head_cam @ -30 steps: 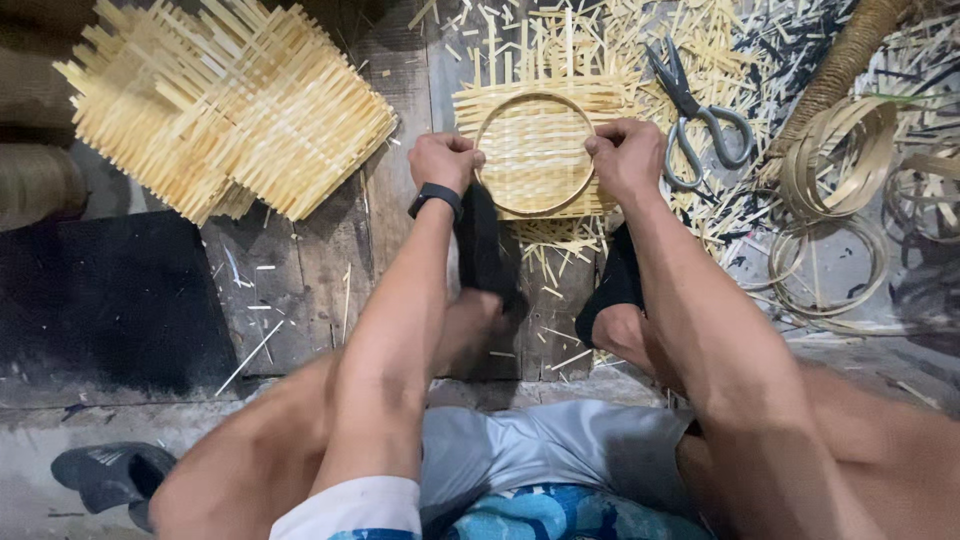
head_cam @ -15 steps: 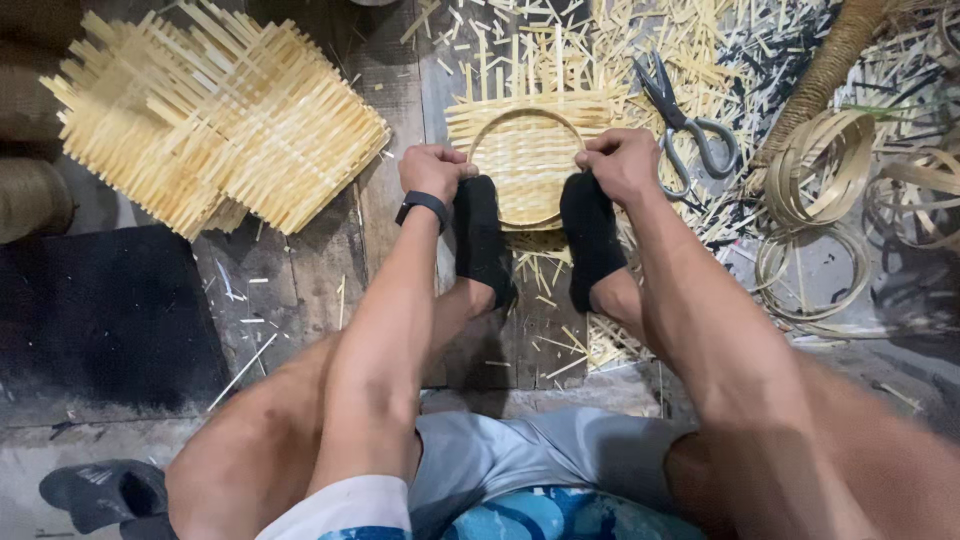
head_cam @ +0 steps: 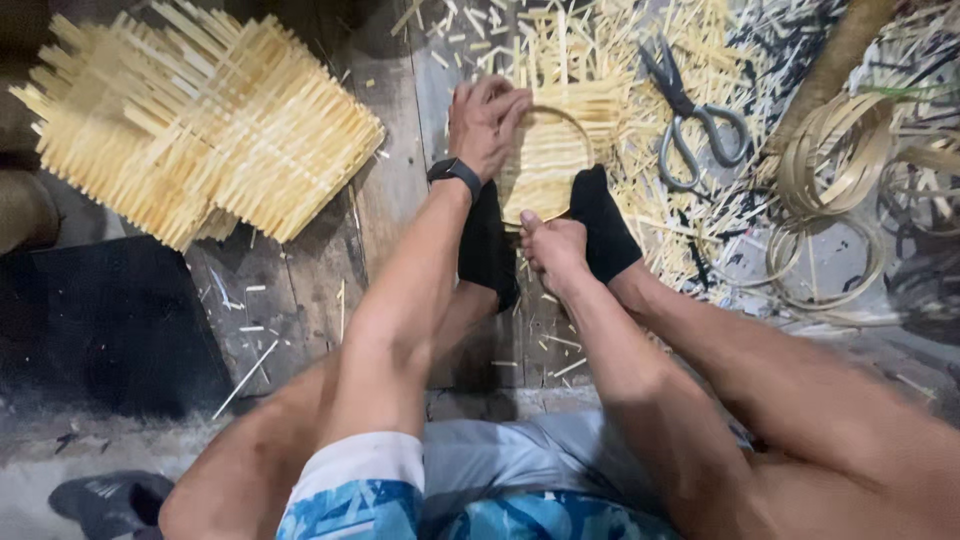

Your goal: The person weaves bamboo strips into circular bases using a perforated wooden mold. They place a woven mat over the mold, press it down, and trim the excess strips with shears. The finished bases are stacked on the floor.

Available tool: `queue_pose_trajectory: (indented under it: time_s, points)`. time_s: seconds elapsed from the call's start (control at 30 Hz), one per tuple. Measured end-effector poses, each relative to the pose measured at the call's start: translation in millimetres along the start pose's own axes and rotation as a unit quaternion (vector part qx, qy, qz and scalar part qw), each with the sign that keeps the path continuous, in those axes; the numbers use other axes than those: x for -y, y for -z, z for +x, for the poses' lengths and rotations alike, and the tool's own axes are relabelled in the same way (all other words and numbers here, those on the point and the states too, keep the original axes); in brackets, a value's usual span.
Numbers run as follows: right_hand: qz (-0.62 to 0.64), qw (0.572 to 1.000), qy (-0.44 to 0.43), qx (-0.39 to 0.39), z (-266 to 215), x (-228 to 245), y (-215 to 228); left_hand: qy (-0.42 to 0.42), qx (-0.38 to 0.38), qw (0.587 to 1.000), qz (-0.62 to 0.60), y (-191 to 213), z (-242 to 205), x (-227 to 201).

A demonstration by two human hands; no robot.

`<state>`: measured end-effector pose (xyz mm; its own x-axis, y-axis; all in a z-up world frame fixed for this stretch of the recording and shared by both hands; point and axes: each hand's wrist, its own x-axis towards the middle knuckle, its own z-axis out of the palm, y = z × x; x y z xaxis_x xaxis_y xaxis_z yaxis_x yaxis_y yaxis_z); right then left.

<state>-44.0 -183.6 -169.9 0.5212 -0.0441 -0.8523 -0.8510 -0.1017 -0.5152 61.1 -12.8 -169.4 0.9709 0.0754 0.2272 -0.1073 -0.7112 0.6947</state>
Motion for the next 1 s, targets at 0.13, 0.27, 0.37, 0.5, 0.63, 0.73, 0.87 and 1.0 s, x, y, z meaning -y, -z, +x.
queue_pose_trajectory:
  time_s: [0.13,0.27,0.37,0.5,0.63,0.73,0.87,1.0]
  points:
    - [-0.199,0.967,0.137,-0.082,29,-25,0,0.026,-0.027,0.999,-0.014,-18,-1,11]
    - [-0.197,0.964,0.164,-0.074,38,-40,11,0.008,-0.032,0.999,-0.001,-21,-3,12]
    - [-0.164,0.972,0.155,-0.07,36,-42,15,0.003,-0.023,1.0,-0.014,-17,1,10]
    - [-0.133,0.96,0.238,-0.057,27,-35,10,0.013,0.006,1.0,-0.022,-17,-1,14]
    - [-0.195,0.954,0.219,-0.053,-6,1,15,0.008,0.017,1.0,-0.016,-11,3,4]
    - [-0.443,0.876,0.187,-0.038,-19,47,25,-0.029,-0.013,1.0,-0.001,-11,7,2]
    - [-0.284,0.626,0.718,-0.104,8,118,22,-0.012,-0.002,1.0,-0.024,-17,2,16]
    - [-0.301,0.696,0.652,0.005,58,161,15,0.082,0.045,0.993,-0.068,-30,0,33]
